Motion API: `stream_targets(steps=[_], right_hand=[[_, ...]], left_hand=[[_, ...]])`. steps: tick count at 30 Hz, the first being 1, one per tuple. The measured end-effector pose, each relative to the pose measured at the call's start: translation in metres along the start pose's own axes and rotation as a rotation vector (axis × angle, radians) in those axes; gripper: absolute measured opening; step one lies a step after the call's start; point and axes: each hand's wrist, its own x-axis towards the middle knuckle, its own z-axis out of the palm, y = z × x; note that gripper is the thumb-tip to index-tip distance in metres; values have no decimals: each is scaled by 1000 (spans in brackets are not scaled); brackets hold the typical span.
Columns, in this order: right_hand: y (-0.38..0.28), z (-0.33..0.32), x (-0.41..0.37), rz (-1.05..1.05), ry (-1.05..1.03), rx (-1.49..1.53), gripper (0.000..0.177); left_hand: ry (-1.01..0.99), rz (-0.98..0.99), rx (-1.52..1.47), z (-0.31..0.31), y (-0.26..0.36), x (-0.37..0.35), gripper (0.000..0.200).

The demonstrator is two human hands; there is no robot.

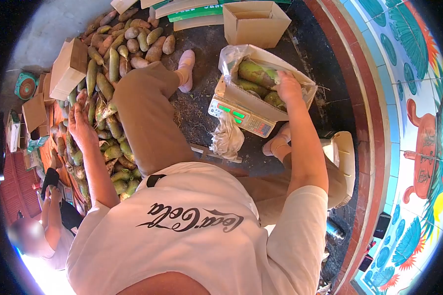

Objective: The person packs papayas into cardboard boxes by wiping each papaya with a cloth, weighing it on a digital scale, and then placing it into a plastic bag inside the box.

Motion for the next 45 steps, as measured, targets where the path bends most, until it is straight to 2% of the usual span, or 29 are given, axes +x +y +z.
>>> stream_targets(steps=[2,7,10,14,17,20,23,25,27,29,31,34,37,40,42,44,45], right_hand=[[5,-1,3,68,-42,26,57],[11,14,8,61,-4,-24,60],[9,17,12,43,-10,-73,62],[-2,3,-1,1,5,-131,63],[-15,-15,-12,42,-7,-148,50],[-17,-18,-22,-88,146,-191,32],[-65,-37,-67,-288,528,2,18],[-85,-7,-98,-554,392,145,15],[-101,45,-123,-454,-50,250,20],[-88,124,-128,-350,-375,145,35],[-73,202,-117,-172,-700,225,55],[-96,251,-133,17,-720,222,70],[-122,277,-146,-166,-706,129,67],[-121,278,-137,-183,-979,279,54],[-125,265,-137,-392,-972,301,41],[-129,225,-134,-597,-950,303,29],[-131,184,-130,-567,-754,348,23]], left_hand=[[31,-26,25,-16,-18,4,22],[88,-292,35,-52,-71,1,22],[125,-361,64,-61,-95,-5,22],[139,-467,227,-77,-124,-7,24],[135,-505,279,-89,-144,-12,14],[161,-571,301,-86,-145,-21,8],[103,-600,290,-105,-173,-25,6],[54,-624,311,-112,-183,-25,6],[22,-678,369,-106,-176,-29,6],[-23,-701,403,-106,-183,-30,7],[-97,-701,507,-98,-173,-36,8],[-176,-766,523,-110,-181,-42,10],[-166,-790,651,-110,-175,-47,16],[-177,-829,727,-117,-180,-51,21],[-152,-892,753,-117,-183,-52,21],[-152,-859,632,-161,-250,-51,20],[-162,-865,559,-178,-274,-51,21]])
